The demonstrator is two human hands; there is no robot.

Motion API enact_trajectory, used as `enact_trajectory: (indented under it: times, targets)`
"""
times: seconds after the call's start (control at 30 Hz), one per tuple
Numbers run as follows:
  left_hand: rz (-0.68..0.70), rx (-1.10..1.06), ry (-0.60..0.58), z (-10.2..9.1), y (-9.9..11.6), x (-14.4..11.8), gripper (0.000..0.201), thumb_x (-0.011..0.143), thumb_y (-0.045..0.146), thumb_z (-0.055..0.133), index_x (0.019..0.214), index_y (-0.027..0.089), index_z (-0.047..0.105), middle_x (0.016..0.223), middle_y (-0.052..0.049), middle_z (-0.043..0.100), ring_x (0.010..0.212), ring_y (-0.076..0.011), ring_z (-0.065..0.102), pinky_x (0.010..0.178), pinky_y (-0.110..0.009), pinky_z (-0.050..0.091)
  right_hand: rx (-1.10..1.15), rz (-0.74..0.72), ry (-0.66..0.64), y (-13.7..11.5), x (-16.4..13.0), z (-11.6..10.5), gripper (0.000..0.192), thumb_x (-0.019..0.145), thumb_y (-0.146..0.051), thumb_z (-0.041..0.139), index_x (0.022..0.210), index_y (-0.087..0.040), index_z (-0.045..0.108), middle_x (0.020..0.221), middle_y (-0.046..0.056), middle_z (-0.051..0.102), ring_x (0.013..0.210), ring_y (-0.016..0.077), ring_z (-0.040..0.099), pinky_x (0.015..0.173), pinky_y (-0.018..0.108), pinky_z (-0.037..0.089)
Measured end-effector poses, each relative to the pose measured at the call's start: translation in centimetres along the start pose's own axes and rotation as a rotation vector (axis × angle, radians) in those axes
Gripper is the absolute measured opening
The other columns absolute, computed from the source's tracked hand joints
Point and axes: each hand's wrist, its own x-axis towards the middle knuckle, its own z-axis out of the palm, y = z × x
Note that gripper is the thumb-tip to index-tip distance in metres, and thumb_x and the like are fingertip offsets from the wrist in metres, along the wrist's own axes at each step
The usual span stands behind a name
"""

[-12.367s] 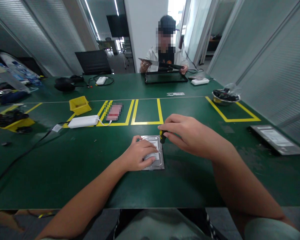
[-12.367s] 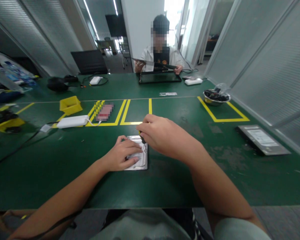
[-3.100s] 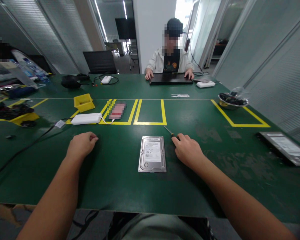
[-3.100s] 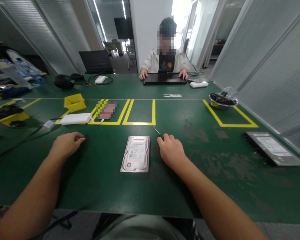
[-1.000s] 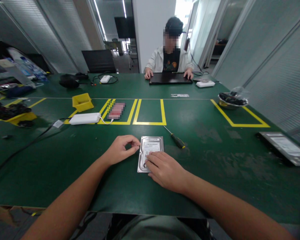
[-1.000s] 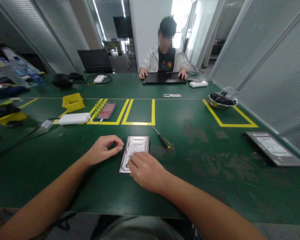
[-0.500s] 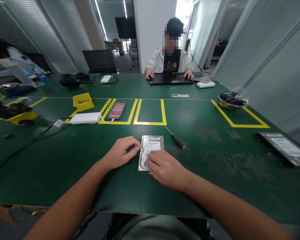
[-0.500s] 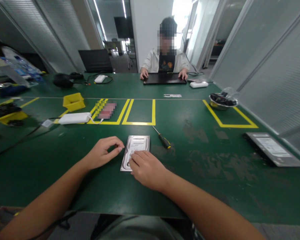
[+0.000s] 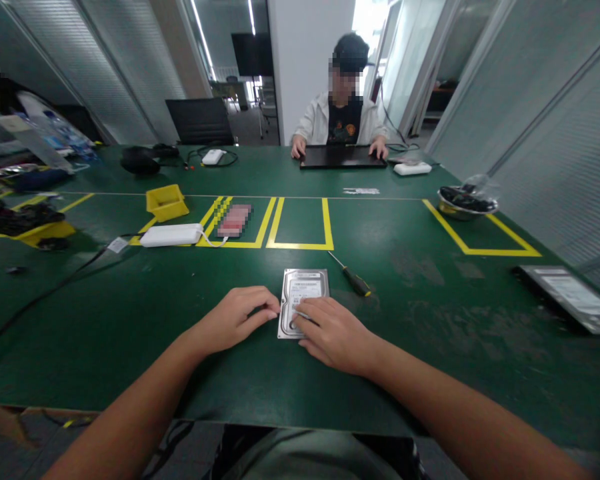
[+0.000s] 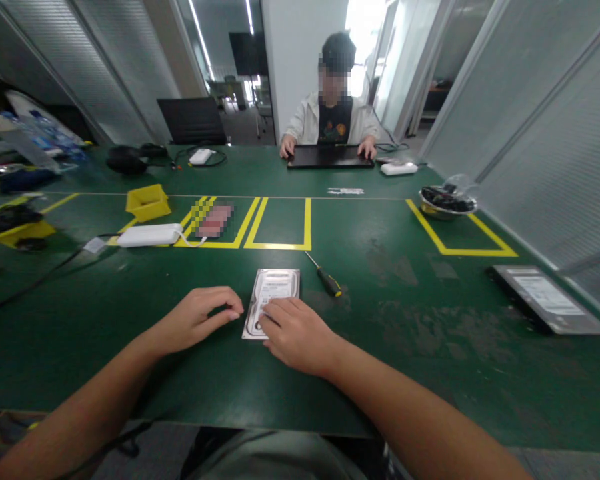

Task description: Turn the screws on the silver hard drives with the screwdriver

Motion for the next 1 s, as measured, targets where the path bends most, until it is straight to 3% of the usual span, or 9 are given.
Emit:
enact_trajectory:
  times: [0.5, 1.0]
  targets:
    - [-0.097, -0.057, -0.067, 1.0, -0.1, -1.0, 0.014, 0.099, 0.025, 0.051, 0.093, 0.018, 0.061, 0.092, -0.002, 0.064, 0.086, -0.0146, 0.059, 0.08, -0.026, 0.043, 0.022, 0.014, -0.001, 0.0, -0.1, 0.2, 0.037, 0.089, -0.027, 0.064, 0.121, -0.01, 0.061, 0.124, 0.017, 0.064, 0.119, 0.0302, 0.056, 0.102, 0.045, 0.047]
    - [0.025, -0.065, -0.117, 1.6, 0.1, -1.1, 0.015, 0.1, 0.023, 0.05, 0.095, 0.019, 0.064, 0.094, -0.002, 0.064, 0.091, -0.0155, 0.057, 0.083, -0.026, 0.042, 0.047, 0.024, -0.049, -0.1, 0.1, -0.4, 0.037, 0.088, -0.025, 0.065, 0.121, -0.009, 0.06, 0.122, 0.017, 0.064, 0.119, 0.0306, 0.056, 0.102, 0.046, 0.046]
